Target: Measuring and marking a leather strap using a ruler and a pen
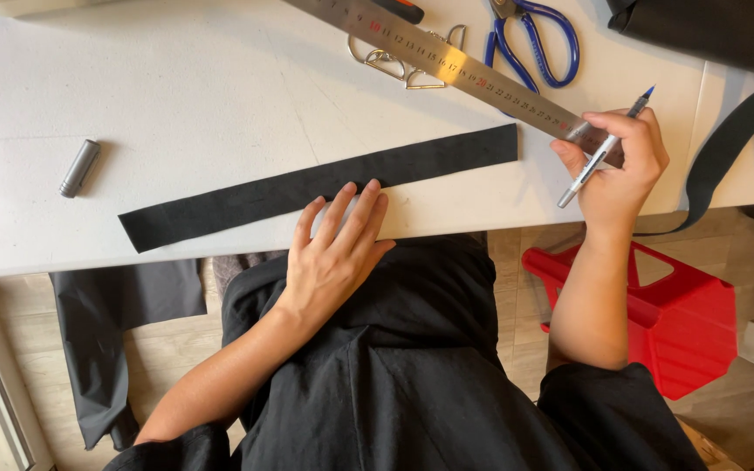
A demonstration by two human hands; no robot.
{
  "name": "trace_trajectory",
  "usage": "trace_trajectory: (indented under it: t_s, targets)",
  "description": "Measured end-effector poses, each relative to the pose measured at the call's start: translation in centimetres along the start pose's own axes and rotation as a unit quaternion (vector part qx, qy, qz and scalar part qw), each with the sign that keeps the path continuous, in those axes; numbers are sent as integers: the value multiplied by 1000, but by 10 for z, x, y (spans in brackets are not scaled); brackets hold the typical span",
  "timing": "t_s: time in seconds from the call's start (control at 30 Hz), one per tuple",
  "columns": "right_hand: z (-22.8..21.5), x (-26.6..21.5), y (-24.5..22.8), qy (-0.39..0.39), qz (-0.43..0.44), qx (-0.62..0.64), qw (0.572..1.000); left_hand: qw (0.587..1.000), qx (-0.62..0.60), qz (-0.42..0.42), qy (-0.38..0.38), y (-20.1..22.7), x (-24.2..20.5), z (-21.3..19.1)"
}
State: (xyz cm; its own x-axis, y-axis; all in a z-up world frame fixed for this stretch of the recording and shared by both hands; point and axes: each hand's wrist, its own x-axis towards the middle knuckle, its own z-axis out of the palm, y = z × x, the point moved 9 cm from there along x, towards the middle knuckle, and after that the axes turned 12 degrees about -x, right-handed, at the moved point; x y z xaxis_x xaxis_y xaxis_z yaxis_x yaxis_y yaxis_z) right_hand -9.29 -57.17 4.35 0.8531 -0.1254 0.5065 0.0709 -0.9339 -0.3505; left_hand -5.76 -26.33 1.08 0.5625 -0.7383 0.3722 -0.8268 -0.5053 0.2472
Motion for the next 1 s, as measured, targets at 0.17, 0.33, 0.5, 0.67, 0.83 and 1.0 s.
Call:
trace_trajectory:
  t_s: [0.17, 0.33, 0.5, 0.67, 0.83, 1.0]
  targets:
    - [0, -6, 4, 0, 7, -1, 1000, 999, -40, 3, -16, -8, -10, 2]
    - [3, -14, 7, -21, -2, 46, 999, 998, -52, -4, -17, -21, -22, 0]
    - [11, -27, 2, -92, -51, 73, 992, 987, -70, 89, 112, -13, -42, -29]
    - [19, -32, -25, -83, -51, 79, 992, 957, 14, 86, 278, -28, -66, -47]
    - [35, -29, -54, -98, -70, 68, 990, 981, 10, 44, 190, -64, -46, -65]
    - [44, -17, -90, -70, -97, 33, 992, 989, -99, 29, 104, -87, -46, -65]
